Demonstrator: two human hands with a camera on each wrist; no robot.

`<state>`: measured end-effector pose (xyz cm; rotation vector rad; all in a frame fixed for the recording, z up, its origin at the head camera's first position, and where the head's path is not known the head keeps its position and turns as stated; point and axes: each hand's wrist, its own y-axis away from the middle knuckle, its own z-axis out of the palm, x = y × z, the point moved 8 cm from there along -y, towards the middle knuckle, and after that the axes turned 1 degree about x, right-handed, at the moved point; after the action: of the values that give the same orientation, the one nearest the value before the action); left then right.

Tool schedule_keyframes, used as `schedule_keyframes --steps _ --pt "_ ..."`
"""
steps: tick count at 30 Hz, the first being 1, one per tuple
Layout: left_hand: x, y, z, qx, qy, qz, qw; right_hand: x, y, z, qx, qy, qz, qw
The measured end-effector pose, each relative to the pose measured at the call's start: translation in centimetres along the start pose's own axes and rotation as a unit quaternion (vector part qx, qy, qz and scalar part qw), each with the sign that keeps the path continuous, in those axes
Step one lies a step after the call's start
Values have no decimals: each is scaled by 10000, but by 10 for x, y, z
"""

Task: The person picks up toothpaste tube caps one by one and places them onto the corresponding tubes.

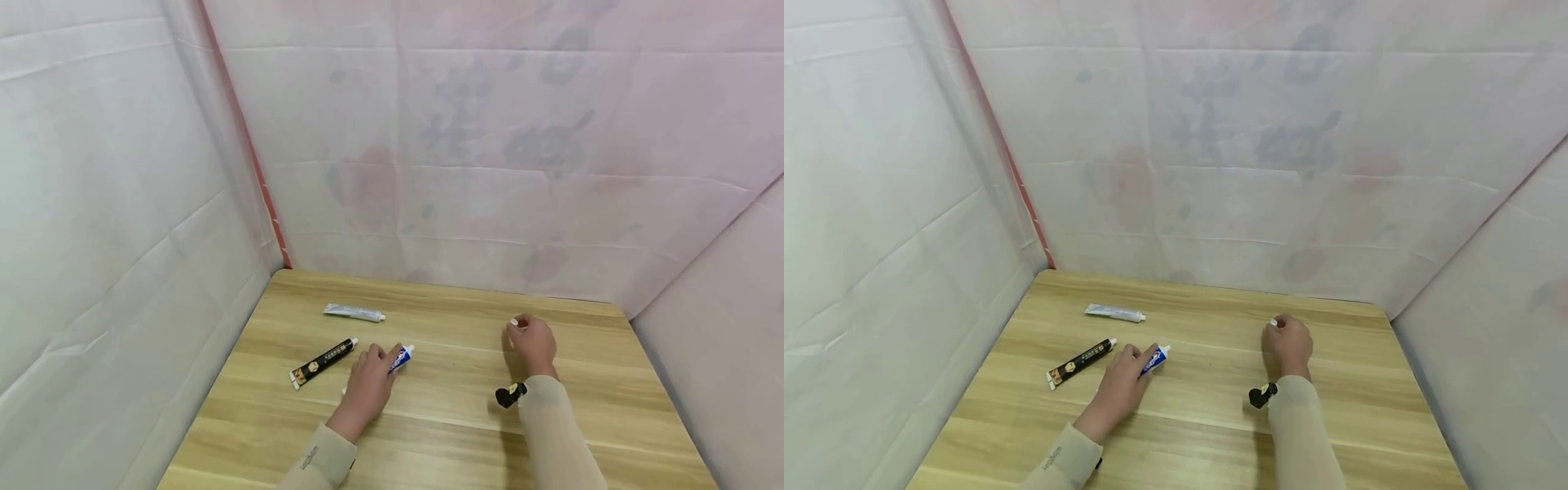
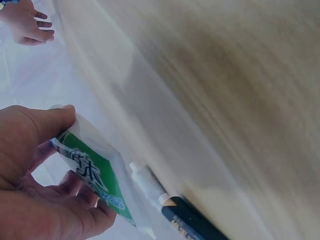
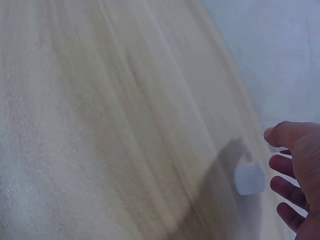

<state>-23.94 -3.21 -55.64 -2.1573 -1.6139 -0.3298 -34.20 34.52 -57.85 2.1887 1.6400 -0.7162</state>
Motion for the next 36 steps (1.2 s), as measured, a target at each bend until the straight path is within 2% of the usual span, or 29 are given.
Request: schedule_keyframes --steps 6,12,18,25,30,36 --pt "5 -1 -12 57 181 202 9996 -10 3 -9 230 -84 -219 9995" --pt "9 -3 -16 37 378 385 9985 -17 11 -18 487 -135 -452 9977" --pt "9 -5 -20 168 434 541 9974 -36 23 -21 666 -224 -1141 9910" --pt "18 -7 -26 467 99 952 9943 -53 43 -31 740 -108 -1661 9833" --pt "21 -8 -27 660 -34 1072 9920 -55 53 -39 693 2 -1702 9830" --pt "24 -9 -28 709 -67 1218 9900 -50 66 -46 689 -115 -1601 9846"
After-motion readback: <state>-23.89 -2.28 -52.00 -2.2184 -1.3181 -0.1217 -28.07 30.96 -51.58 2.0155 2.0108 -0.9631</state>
